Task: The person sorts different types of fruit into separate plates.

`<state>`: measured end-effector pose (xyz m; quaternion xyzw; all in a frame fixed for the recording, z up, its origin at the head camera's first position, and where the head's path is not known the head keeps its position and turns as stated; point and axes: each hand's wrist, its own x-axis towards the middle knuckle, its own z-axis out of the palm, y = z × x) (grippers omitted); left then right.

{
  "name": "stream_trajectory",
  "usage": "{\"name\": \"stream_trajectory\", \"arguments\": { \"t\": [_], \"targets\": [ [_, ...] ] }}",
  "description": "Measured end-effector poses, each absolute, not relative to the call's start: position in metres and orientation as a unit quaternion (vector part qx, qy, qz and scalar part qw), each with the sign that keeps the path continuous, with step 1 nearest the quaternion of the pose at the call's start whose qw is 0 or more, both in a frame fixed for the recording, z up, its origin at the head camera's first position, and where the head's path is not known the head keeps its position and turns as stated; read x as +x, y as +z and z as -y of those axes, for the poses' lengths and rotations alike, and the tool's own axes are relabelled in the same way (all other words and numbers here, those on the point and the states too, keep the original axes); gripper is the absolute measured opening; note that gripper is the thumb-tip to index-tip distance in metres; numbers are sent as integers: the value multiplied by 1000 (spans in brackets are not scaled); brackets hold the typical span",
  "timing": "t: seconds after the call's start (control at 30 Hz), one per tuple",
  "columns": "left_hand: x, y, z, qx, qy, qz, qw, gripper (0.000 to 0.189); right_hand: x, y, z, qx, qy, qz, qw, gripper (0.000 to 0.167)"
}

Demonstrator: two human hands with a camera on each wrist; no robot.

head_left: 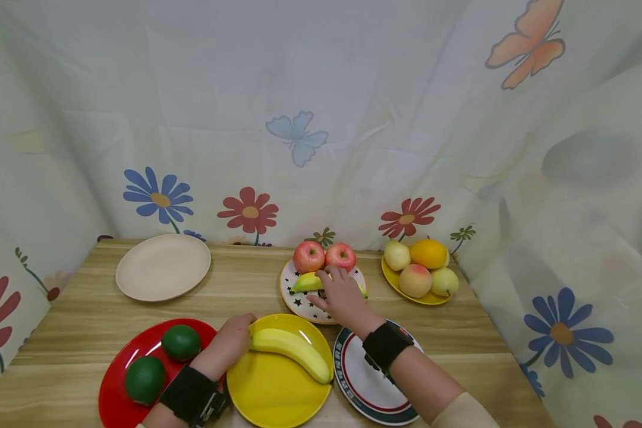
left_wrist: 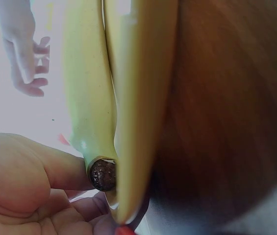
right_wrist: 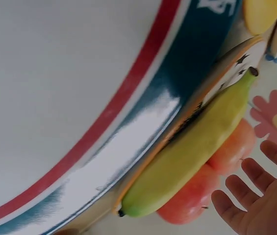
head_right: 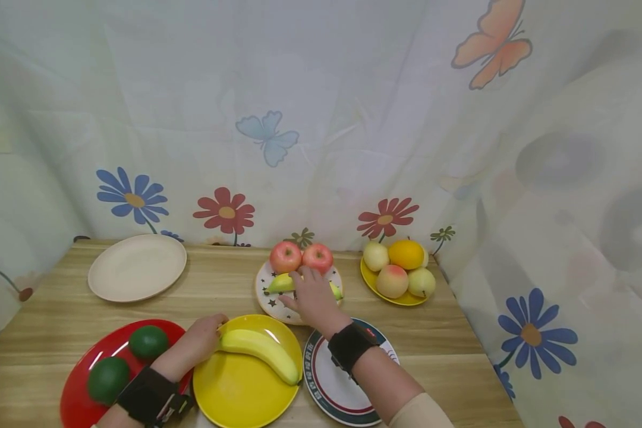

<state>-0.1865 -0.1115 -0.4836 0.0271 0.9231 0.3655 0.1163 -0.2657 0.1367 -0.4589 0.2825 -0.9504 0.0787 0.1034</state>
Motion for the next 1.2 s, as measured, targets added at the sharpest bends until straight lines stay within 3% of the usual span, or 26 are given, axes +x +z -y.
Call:
{"name": "stream_trajectory", "arguments": {
  "t": [0.23, 0.5, 1.2],
  "targets": [
    [-190, -487, 110, 17, 356, -925, 131, 21, -282, -471, -146, 274, 58, 953, 115, 60],
    [-189, -485, 110, 20, 355, -926, 130, 23, -289, -478, -147, 262, 48, 960, 88, 61],
    [-185, -480, 112, 32, 361, -923, 130, 23, -290, -486, -142, 258, 13, 964, 69, 61]
  ]
}}
